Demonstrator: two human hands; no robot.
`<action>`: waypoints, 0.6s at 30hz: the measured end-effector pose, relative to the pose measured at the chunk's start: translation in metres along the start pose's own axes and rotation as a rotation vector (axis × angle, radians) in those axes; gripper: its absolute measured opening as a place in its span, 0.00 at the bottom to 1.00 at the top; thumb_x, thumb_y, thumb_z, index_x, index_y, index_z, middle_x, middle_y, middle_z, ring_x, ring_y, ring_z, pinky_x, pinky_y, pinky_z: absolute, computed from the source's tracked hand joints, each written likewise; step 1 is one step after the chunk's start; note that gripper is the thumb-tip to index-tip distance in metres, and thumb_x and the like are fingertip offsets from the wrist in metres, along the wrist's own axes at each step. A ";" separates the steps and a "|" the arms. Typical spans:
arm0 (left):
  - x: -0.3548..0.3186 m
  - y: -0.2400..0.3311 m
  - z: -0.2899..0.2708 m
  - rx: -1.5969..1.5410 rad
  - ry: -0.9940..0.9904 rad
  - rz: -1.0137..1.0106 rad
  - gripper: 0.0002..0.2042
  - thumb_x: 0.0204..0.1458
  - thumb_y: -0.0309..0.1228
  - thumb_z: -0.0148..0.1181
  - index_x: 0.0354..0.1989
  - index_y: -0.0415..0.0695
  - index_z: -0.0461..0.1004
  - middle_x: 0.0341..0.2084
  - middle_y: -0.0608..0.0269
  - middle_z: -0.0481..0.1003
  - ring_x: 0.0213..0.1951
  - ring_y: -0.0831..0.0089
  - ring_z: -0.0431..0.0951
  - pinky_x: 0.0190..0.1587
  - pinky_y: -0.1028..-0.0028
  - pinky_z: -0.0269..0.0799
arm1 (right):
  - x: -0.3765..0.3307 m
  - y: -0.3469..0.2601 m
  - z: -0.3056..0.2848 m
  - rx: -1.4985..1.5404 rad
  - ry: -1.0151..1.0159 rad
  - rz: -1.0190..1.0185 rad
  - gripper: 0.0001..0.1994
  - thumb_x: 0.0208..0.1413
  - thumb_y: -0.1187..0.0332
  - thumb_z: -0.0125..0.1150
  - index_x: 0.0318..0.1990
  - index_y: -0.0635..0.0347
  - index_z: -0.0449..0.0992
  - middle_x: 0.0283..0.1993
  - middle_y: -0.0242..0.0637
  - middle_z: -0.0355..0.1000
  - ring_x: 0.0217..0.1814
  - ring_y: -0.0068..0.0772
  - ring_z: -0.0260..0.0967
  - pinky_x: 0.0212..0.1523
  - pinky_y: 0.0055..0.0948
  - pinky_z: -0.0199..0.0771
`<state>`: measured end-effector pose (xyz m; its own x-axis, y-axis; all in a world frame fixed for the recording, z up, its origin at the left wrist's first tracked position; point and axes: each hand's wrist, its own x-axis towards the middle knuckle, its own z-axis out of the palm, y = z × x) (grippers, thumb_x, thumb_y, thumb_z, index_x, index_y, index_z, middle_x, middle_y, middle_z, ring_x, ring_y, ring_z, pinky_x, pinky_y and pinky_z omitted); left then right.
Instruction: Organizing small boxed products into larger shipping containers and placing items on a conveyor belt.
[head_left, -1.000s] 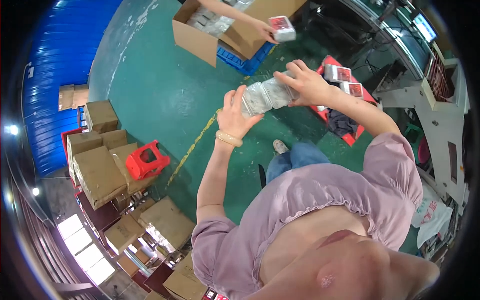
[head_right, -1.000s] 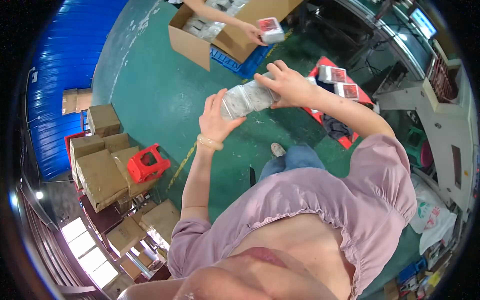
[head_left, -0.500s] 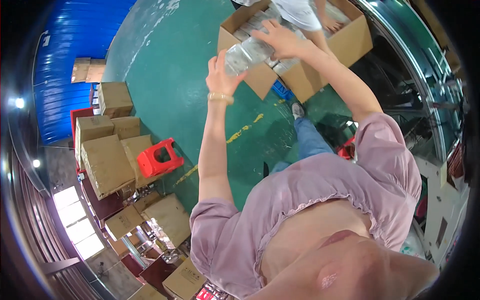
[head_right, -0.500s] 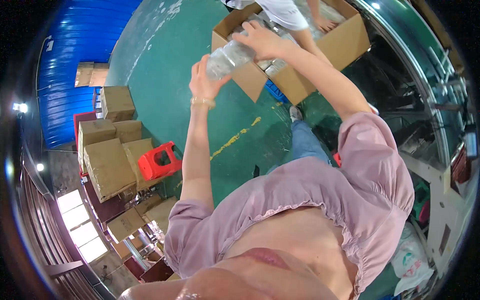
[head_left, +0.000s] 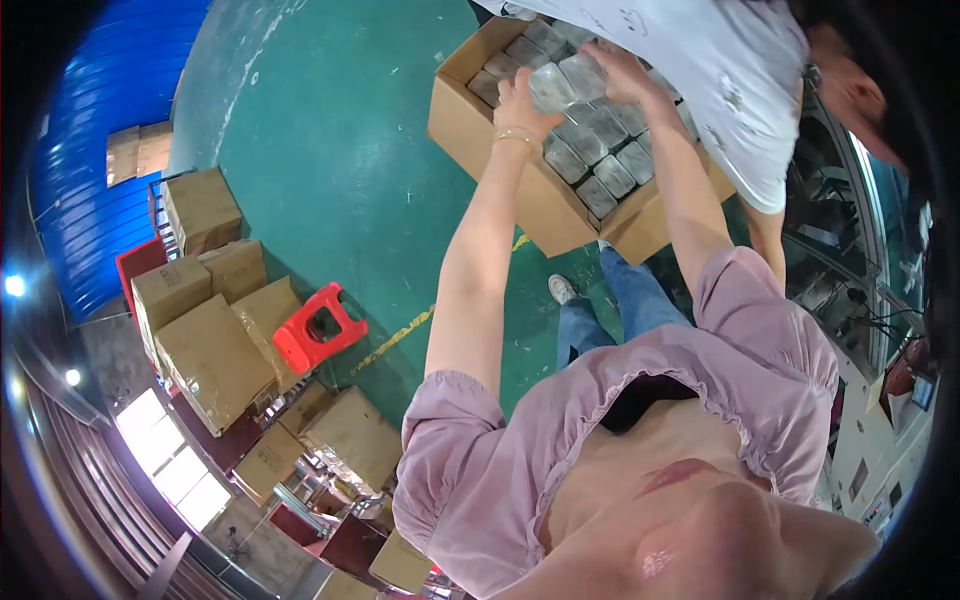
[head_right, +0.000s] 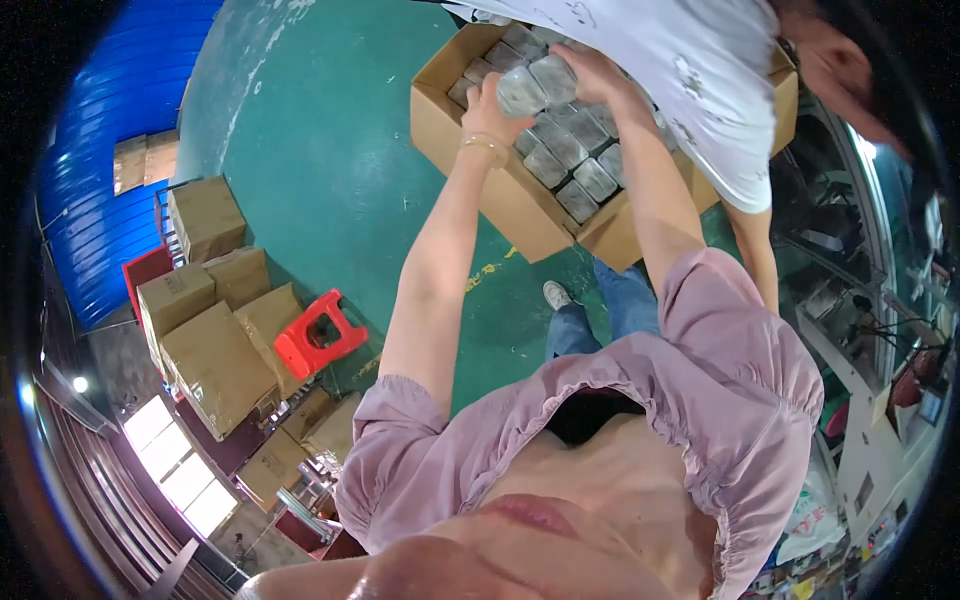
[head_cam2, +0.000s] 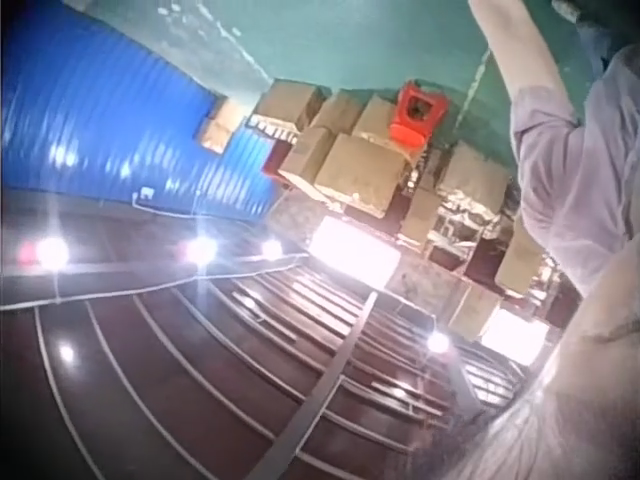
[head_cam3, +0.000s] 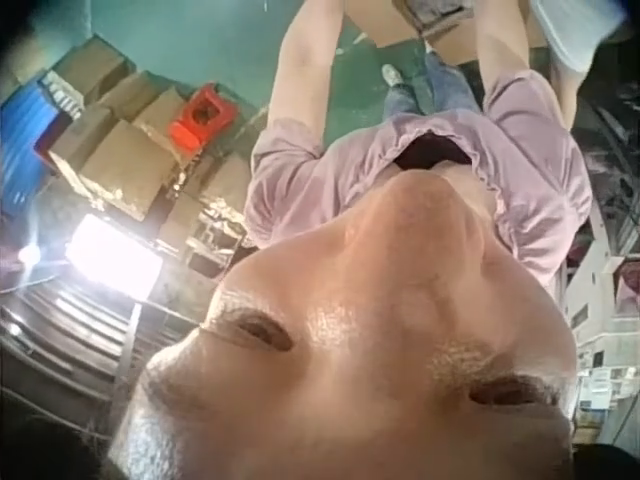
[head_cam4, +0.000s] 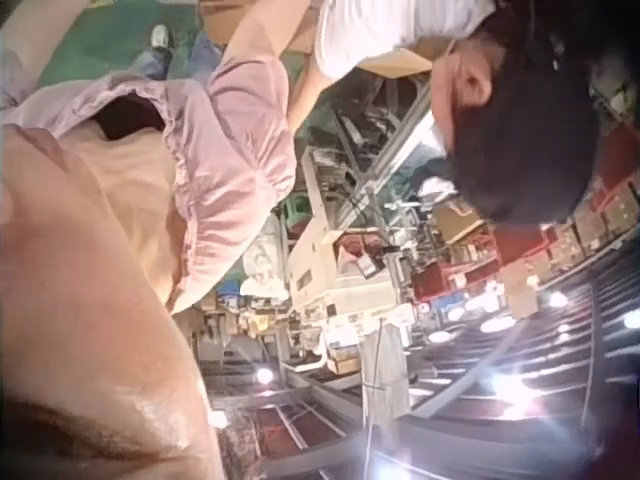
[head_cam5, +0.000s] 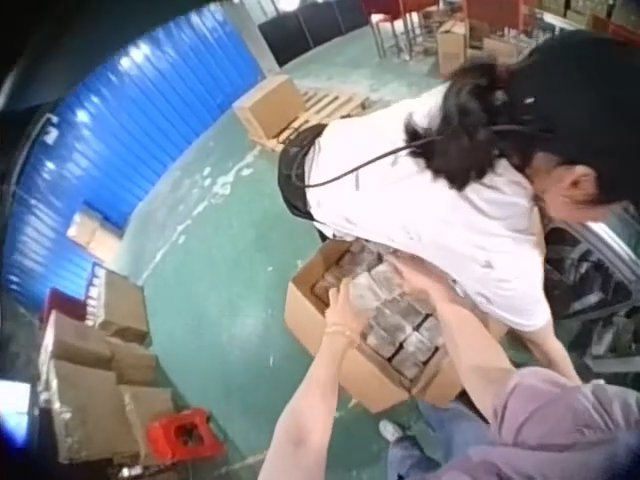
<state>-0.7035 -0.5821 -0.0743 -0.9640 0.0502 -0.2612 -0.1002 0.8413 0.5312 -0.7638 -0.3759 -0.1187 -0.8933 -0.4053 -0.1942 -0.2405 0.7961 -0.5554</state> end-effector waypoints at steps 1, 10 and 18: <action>0.007 -0.012 0.010 0.005 -0.006 -0.012 0.45 0.27 0.39 0.73 0.58 0.55 0.53 0.51 0.51 0.60 0.50 0.50 0.67 0.48 0.62 0.69 | 0.011 0.001 0.012 0.010 -0.010 -0.002 0.37 0.34 0.80 0.57 0.58 0.46 0.58 0.59 0.47 0.54 0.63 0.51 0.48 0.58 0.36 0.57; 0.030 -0.033 0.073 0.343 -0.468 -0.286 0.48 0.41 0.57 0.56 0.64 0.42 0.39 0.63 0.46 0.46 0.61 0.49 0.54 0.61 0.57 0.51 | 0.027 0.029 0.090 -0.127 -0.120 0.072 0.30 0.41 0.57 0.59 0.56 0.49 0.63 0.61 0.47 0.53 0.67 0.50 0.42 0.60 0.59 0.45; 0.034 -0.052 0.096 0.547 -0.592 -0.016 0.48 0.41 0.67 0.45 0.61 0.36 0.52 0.62 0.43 0.50 0.63 0.52 0.51 0.63 0.61 0.48 | 0.003 0.002 0.091 -0.113 -0.005 0.296 0.32 0.49 0.46 0.51 0.57 0.60 0.62 0.64 0.50 0.51 0.67 0.54 0.44 0.63 0.53 0.46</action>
<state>-0.7072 -0.5724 -0.1885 -0.6579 0.1839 -0.7303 0.1699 0.9810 0.0940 -0.7324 -0.4163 -0.1942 -0.9289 -0.1509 -0.3382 -0.0115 0.9245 -0.3809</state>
